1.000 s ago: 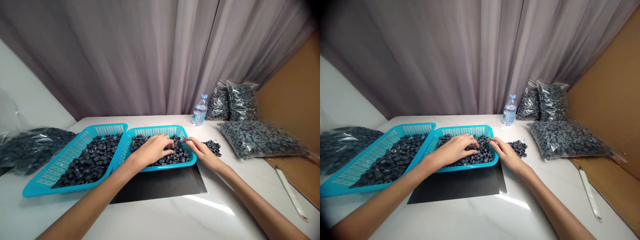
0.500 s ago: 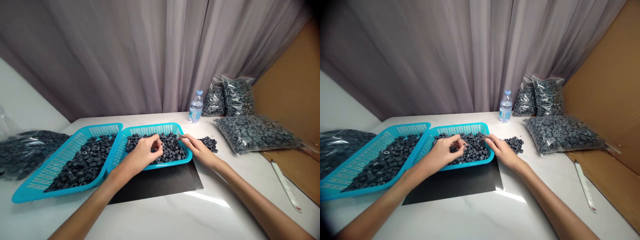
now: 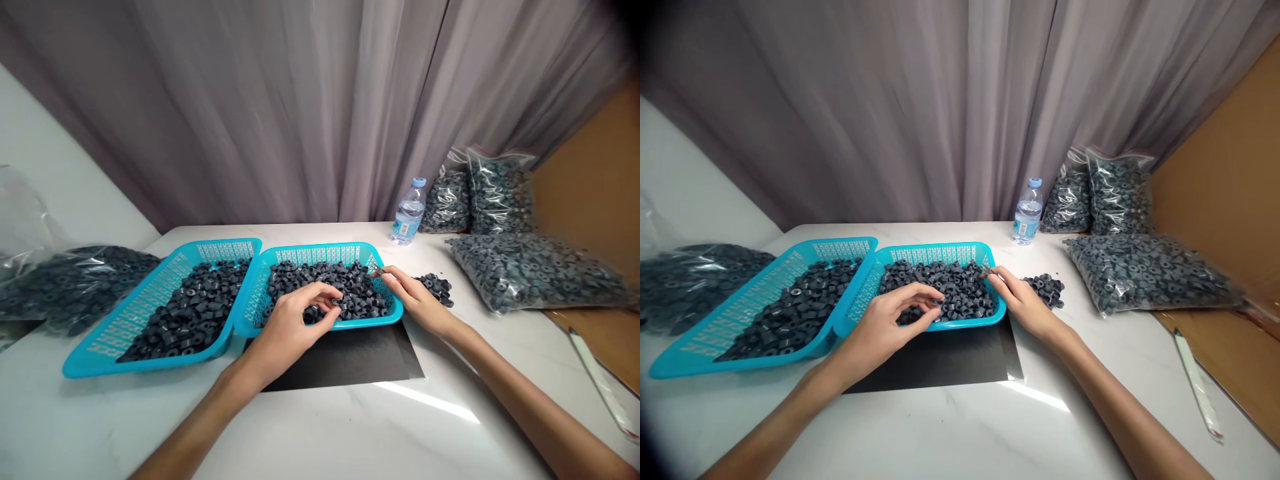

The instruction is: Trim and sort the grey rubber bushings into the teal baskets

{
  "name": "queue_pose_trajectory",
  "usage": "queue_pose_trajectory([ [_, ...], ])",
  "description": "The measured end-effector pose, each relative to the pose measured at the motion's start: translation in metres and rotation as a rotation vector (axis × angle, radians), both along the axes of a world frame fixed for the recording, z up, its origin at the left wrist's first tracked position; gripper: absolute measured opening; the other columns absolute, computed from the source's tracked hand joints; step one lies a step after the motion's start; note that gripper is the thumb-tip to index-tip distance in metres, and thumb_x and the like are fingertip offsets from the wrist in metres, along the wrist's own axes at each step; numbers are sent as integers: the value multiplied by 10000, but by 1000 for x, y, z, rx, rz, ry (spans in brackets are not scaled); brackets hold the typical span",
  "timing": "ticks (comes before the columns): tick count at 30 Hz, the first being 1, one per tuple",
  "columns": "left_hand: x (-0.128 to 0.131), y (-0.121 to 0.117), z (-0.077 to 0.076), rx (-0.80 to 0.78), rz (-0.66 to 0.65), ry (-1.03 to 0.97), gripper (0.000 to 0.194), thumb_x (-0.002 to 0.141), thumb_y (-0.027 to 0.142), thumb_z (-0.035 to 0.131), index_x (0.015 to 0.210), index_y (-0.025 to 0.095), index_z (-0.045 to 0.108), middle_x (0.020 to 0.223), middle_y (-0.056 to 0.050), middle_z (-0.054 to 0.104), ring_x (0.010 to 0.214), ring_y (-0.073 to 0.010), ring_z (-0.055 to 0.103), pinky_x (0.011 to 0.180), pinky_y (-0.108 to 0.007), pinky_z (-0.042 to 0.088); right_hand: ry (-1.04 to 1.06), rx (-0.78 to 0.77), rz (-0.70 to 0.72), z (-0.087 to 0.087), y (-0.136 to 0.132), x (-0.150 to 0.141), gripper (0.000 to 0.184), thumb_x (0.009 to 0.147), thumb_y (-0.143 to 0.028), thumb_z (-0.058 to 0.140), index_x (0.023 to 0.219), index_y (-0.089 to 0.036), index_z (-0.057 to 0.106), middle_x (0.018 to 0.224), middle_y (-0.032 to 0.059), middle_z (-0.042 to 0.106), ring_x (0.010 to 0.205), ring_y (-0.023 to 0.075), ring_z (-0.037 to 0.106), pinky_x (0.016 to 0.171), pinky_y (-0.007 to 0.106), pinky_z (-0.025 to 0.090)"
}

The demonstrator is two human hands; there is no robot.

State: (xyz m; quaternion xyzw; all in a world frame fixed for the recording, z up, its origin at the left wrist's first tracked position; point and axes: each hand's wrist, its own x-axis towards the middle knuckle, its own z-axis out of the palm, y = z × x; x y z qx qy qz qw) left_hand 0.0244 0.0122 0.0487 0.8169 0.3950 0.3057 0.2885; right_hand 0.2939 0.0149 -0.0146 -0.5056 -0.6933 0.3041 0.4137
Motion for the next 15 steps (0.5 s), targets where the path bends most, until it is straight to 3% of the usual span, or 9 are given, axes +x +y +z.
queue_pose_trajectory([
  [6,-1,1,-2,-135,-36,-116,120,941,306,649,1036,247,693,987,20,747,935,-150,717,873,-279,574,3,5,7,1,-1,0,449,1041,-554,378,1259,-243,617,1290,57,670,1187,280,596,1038,386,401],
  [15,-1,1,-5,-176,-49,-142,199,937,366,669,1111,272,677,1060,19,756,1038,-172,719,947,-312,573,0,15,8,1,0,0,452,1043,-553,376,1267,-245,618,1291,58,671,1197,276,597,1050,388,403],
])
